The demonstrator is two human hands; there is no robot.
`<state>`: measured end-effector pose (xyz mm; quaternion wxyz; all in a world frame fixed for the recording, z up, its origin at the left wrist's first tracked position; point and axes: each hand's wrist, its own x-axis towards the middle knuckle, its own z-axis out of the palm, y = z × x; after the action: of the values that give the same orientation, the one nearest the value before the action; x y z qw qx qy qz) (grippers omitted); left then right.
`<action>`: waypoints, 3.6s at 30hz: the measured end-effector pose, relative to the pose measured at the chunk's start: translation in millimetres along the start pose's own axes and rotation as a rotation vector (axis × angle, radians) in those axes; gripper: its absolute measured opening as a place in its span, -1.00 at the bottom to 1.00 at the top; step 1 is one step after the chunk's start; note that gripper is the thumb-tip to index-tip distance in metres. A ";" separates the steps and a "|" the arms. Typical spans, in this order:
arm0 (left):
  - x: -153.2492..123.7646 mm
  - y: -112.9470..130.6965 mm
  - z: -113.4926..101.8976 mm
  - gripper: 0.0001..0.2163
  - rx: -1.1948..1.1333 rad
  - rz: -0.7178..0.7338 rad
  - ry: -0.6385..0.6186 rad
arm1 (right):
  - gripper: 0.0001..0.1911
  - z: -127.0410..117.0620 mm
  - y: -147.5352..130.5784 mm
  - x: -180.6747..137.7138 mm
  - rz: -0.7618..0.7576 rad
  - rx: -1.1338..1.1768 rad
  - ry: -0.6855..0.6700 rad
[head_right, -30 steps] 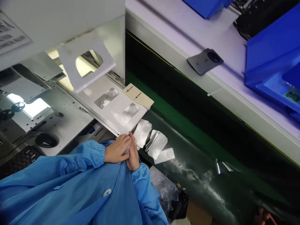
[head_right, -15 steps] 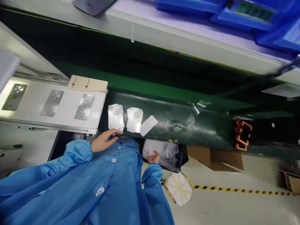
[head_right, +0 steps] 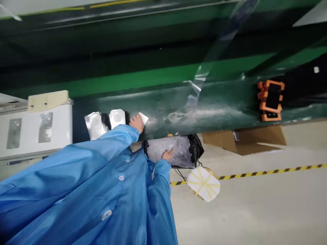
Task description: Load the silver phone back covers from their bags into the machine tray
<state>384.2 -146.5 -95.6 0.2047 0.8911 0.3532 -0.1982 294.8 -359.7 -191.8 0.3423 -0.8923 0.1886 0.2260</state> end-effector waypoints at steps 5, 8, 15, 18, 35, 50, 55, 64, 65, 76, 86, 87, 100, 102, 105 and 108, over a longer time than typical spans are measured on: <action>26.2 -8.4 5.3 -0.07 -0.049 -0.101 0.030 | -0.52 -13.6 31.3 7.7 0.222 0.002 -0.002; 41.1 -11.9 1.4 -0.24 -0.127 -0.043 -0.014 | -0.47 -25.5 40.9 14.6 0.259 0.005 -0.040; 39.7 -10.4 15.8 -0.47 -0.528 0.163 -0.185 | -0.65 -45.9 7.5 21.0 0.055 0.113 -0.095; 29.1 -6.2 25.9 -0.48 -0.722 0.172 -0.251 | -0.62 -31.0 -39.0 18.6 -0.189 0.378 -0.093; 17.7 2.8 20.0 -0.52 -0.976 -0.011 -0.041 | -0.66 -7.2 -57.5 59.0 -0.109 0.765 -0.064; -37.5 13.3 -35.9 -0.58 -1.149 0.154 -0.584 | -0.62 -44.2 -109.3 -37.4 -0.271 0.819 -0.312; -103.7 -64.0 -82.5 -0.61 -1.507 0.113 -0.857 | -0.69 -86.1 -144.4 -90.0 -0.639 0.436 -0.919; -211.7 -180.5 -98.5 -0.67 -1.728 0.082 -0.826 | -0.72 -60.5 -278.2 -134.1 -0.766 0.129 -1.099; -213.5 -193.2 -101.8 -0.68 -1.732 0.123 -0.829 | -0.74 -51.4 -292.4 -147.2 -0.815 0.054 -1.140; -214.6 -367.3 -146.3 -0.75 -2.107 0.081 -0.388 | -0.66 124.2 -449.0 -232.6 -1.333 -0.186 -0.545; -230.7 -476.2 -141.6 -0.72 -2.206 -0.467 0.153 | -0.57 254.3 -449.9 -218.9 -1.408 -0.535 -0.172; -226.0 -471.3 -141.4 -0.71 -2.211 -0.456 0.135 | -0.55 255.0 -445.3 -225.9 -1.459 -0.526 -0.168; -207.7 -452.5 -145.4 -0.61 -2.218 -0.344 0.047 | -0.57 336.1 -411.3 -328.9 -1.914 -0.771 -0.596; -212.8 -455.7 -145.3 -0.59 -2.228 -0.373 0.071 | -0.56 338.9 -413.6 -328.9 -1.919 -0.819 -0.606; -217.8 -457.4 -146.2 -0.57 -2.252 -0.373 0.091 | -0.54 339.3 -417.2 -330.3 -1.920 -0.880 -0.600; -219.7 -458.7 -147.5 -0.57 -2.265 -0.361 0.095 | -0.54 339.0 -420.1 -334.8 -1.915 -0.908 -0.591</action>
<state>-58.6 113.3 34.1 0.8441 0.1382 0.4588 0.2406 131.4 228.9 -17.7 0.0475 -0.6228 -0.7717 0.1198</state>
